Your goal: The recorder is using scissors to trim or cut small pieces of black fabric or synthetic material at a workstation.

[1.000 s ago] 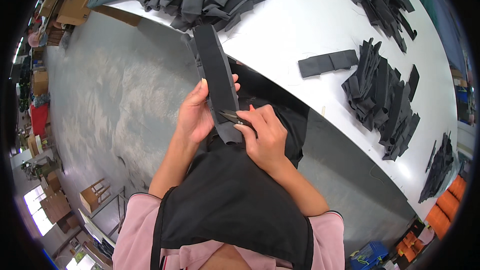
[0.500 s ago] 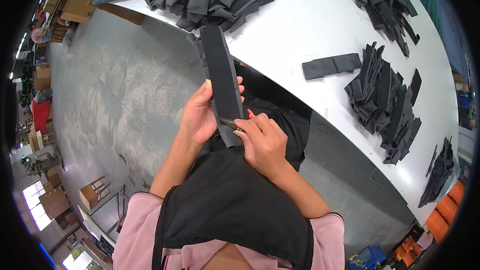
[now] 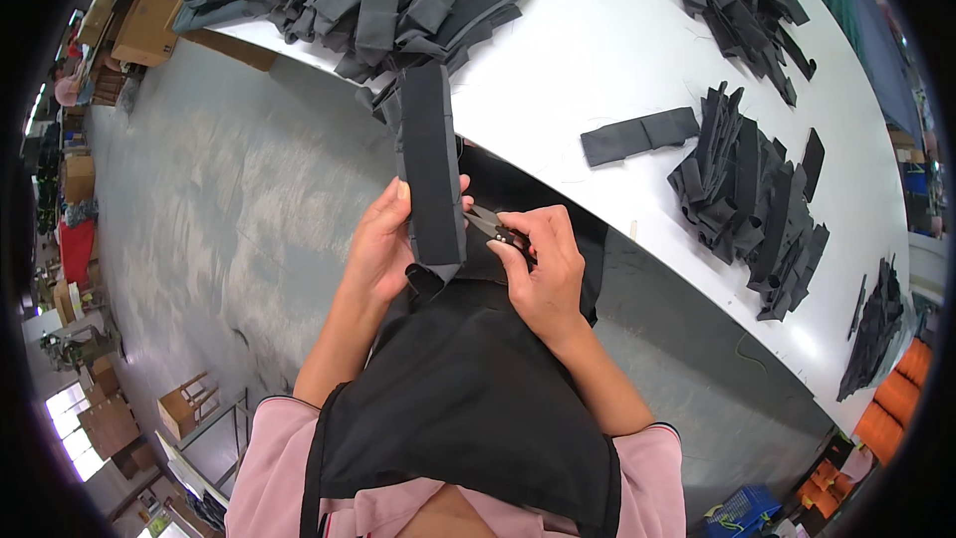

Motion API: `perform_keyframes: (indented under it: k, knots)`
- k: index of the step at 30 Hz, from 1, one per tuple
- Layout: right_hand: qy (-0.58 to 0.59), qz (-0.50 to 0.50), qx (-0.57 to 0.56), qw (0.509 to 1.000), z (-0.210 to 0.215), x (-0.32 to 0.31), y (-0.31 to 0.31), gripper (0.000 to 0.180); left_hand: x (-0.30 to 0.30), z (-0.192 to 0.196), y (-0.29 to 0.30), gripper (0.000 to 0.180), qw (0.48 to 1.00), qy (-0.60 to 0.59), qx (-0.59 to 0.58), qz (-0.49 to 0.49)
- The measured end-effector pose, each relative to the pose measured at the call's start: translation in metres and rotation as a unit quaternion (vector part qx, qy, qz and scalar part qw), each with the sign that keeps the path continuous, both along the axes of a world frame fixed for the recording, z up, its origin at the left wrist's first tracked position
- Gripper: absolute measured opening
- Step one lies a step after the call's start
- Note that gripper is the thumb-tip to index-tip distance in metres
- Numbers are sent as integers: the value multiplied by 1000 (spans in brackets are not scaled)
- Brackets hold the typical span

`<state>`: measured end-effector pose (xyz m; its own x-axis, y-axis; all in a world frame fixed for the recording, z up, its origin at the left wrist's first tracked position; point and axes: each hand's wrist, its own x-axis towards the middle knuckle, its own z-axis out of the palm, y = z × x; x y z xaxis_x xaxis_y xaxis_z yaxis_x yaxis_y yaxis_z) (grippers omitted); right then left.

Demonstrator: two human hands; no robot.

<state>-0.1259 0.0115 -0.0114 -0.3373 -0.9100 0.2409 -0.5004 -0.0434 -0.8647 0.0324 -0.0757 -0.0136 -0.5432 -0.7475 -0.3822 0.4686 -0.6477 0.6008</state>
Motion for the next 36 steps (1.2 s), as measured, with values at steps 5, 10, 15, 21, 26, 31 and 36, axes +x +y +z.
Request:
perform_keyframes:
  k: [5, 10, 15, 21, 26, 31, 36]
  knots:
    - [5, 19, -1, 1000, 1, -6, -6, 24, -5, 1, 1, 43, 1000, -8, -4, 5]
    - [9, 48, -12, 999, -2, -12, -8, 23, 1, -4, -2, 38, 1000, -22, -12, -13]
    - [28, 60, -4, 998, -5, -17, -6, 23, 1, 0, -2, 37, 997, -73, -24, -30]
    - [67, 60, -14, 996, -6, -17, -5, 24, -2, 3, -1, 35, 994, -102, -33, -35]
    - [108, 82, -18, 991, -1, -21, -5, 25, -1, 2, -2, 34, 993, -100, -32, -48]
    - [103, 82, -37, 991, 2, -22, 0, 24, -3, 3, -1, 34, 992, -111, -45, -44]
    - [132, 64, 33, 989, 16, -20, 1, 23, -5, 5, 0, 33, 987, -133, -70, -48]
